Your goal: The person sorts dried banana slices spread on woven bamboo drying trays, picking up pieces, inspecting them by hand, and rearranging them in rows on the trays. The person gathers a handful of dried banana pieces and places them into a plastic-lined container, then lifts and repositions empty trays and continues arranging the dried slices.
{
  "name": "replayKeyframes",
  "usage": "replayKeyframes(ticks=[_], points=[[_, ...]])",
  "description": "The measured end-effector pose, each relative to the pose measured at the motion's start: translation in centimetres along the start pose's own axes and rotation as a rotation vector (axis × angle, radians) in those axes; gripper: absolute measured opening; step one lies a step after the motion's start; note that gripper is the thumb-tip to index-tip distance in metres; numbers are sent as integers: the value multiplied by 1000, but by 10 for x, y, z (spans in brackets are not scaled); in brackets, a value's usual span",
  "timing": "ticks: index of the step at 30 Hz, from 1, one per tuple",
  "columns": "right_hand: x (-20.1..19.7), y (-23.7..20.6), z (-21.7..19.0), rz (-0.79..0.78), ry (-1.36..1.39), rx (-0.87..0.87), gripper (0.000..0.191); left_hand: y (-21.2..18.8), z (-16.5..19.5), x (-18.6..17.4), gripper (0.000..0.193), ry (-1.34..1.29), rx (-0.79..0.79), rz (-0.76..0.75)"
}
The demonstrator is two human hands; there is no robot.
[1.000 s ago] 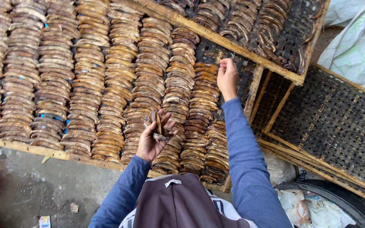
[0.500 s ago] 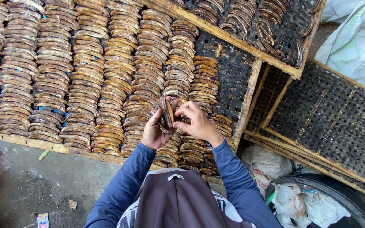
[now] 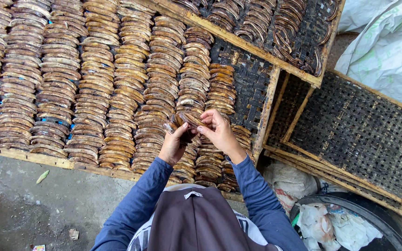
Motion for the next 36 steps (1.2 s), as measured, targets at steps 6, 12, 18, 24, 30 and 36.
replayKeyframes(ticks=[6, 12, 18, 24, 30, 36], points=[[8, -16, -30, -212, -153, -95, 43, 5, -5, -16, 17, -52, -65, 131], [16, -22, -53, -345, -243, -152, 42, -3, -2, -8, 24, -111, -178, 170], [10, -18, -42, -237, -322, -163, 20, -11, 6, 4, 30, 29, -79, 39], [-29, 21, -1, 49, -261, 52, 16, -7, 9, -2, 39, -25, -51, 67], [-90, 124, 20, 165, -614, -38, 12, -12, 8, -22, 40, 50, -24, 87], [-96, 225, 32, 160, -359, -179, 14, -13, 0, -64, 24, 35, -51, 311]])
Point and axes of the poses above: each hand's wrist, its own y-axis towards the middle knuckle, its own x-axis out of the palm, z = x × y, the point moved 6 cm from there along y, towards the middle knuckle, and after that the axes turned 11 degrees about z, right-handed, at the moved point
